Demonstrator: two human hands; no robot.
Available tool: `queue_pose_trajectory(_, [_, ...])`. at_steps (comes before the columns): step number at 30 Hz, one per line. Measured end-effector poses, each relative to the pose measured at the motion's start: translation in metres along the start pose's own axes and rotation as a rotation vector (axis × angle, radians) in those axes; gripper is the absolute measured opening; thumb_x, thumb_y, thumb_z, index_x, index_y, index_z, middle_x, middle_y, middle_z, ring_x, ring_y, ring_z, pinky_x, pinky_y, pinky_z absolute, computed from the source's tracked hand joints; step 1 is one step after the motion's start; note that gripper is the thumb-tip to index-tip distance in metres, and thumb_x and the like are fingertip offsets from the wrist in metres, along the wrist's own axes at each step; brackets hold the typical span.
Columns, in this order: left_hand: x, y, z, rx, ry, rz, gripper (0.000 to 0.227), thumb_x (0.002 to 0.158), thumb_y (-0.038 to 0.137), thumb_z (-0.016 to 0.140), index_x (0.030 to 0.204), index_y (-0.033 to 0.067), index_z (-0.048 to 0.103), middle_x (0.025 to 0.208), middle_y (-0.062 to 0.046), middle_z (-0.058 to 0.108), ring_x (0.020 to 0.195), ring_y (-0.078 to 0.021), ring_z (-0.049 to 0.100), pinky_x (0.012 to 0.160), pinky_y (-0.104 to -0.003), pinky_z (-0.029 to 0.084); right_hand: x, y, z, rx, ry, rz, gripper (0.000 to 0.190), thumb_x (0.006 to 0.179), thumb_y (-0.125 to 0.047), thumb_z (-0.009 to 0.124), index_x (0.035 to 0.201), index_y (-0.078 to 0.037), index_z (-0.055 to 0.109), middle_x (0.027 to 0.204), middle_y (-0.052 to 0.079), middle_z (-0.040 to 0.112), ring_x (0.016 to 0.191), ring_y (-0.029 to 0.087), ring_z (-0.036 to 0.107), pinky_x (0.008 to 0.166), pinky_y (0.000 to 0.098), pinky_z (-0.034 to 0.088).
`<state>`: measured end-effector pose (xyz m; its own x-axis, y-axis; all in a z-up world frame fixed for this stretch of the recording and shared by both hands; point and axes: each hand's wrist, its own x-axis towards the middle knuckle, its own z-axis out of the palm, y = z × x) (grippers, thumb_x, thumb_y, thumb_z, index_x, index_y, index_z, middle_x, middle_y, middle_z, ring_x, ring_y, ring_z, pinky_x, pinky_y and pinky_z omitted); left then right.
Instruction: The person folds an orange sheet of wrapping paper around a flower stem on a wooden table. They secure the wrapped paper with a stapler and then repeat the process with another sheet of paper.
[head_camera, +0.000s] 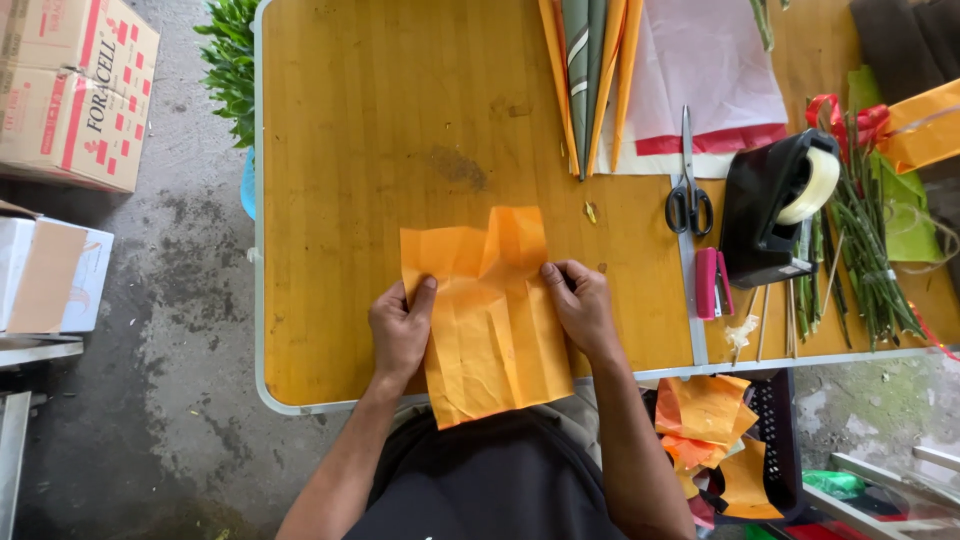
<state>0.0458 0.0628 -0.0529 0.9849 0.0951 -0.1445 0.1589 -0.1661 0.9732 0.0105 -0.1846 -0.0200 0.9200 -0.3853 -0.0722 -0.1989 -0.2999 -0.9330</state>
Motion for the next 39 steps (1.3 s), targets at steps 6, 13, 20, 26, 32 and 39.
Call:
queue_pose_trajectory(6, [0.004,0.026,-0.004,0.151,0.006,0.014,0.023,0.097,0.032,0.075,0.098,0.0097,0.07,0.062,-0.007,0.071,0.058,-0.0131,0.064,0.056,-0.033,0.054,0.009,0.011,-0.005,-0.032,0.025,0.005,0.02,0.1,-0.026,0.073,0.09,-0.011,0.079,0.06,0.004,0.062,0.062,0.009,0.054,0.054,0.0278,0.047])
queue_pose_trajectory(13, [0.021,0.039,0.019,0.663,0.207,0.67,0.073,0.076,0.003,0.084,0.143,0.0016,0.054,0.133,-0.023,0.06,0.122,-0.0436,0.058,0.106,-0.05,0.044,0.011,0.007,0.004,-0.273,0.099,-0.19,0.018,0.102,-0.021,0.071,0.108,-0.005,0.067,0.073,0.017,0.071,0.062,0.032,0.067,0.057,0.0417,0.051])
queue_pose_trajectory(20, [0.02,0.022,0.051,0.881,-0.341,0.756,0.076,0.082,0.069,0.065,0.14,0.0218,0.062,0.142,-0.014,0.057,0.133,-0.0373,0.052,0.103,-0.051,0.043,-0.019,-0.045,0.017,-0.325,0.355,-0.606,0.01,0.093,-0.002,0.077,0.102,-0.006,0.075,0.094,0.005,0.07,0.073,0.018,0.068,0.059,0.0261,0.053])
queue_pose_trajectory(26, [0.021,0.03,0.052,1.02,-0.312,0.706,0.094,0.069,0.087,0.062,0.145,0.0322,0.059,0.154,-0.024,0.042,0.135,-0.0412,0.048,0.098,-0.053,0.042,-0.019,-0.01,0.015,-0.348,0.05,-0.432,0.014,0.093,-0.006,0.074,0.106,-0.002,0.074,0.099,0.011,0.069,0.083,0.03,0.072,0.068,0.0359,0.059])
queue_pose_trajectory(32, [0.022,0.029,0.05,0.995,-0.335,0.641,0.098,0.063,0.08,0.072,0.149,0.0355,0.054,0.163,-0.024,0.031,0.14,-0.0403,0.04,0.099,-0.054,0.039,-0.012,-0.001,0.018,-0.466,-0.008,-0.338,0.04,0.088,-0.032,0.082,0.113,-0.002,0.071,0.106,0.013,0.064,0.088,0.036,0.07,0.076,0.0456,0.057])
queue_pose_trajectory(39, [0.021,0.033,0.048,0.99,-0.347,0.646,0.108,0.061,0.093,0.063,0.151,0.0338,0.052,0.165,-0.025,0.027,0.143,-0.0397,0.038,0.101,-0.055,0.039,0.022,0.035,0.031,-0.589,0.083,-0.289,0.041,0.084,-0.046,0.085,0.093,-0.012,0.064,0.086,0.006,0.056,0.077,0.033,0.07,0.065,0.0437,0.056])
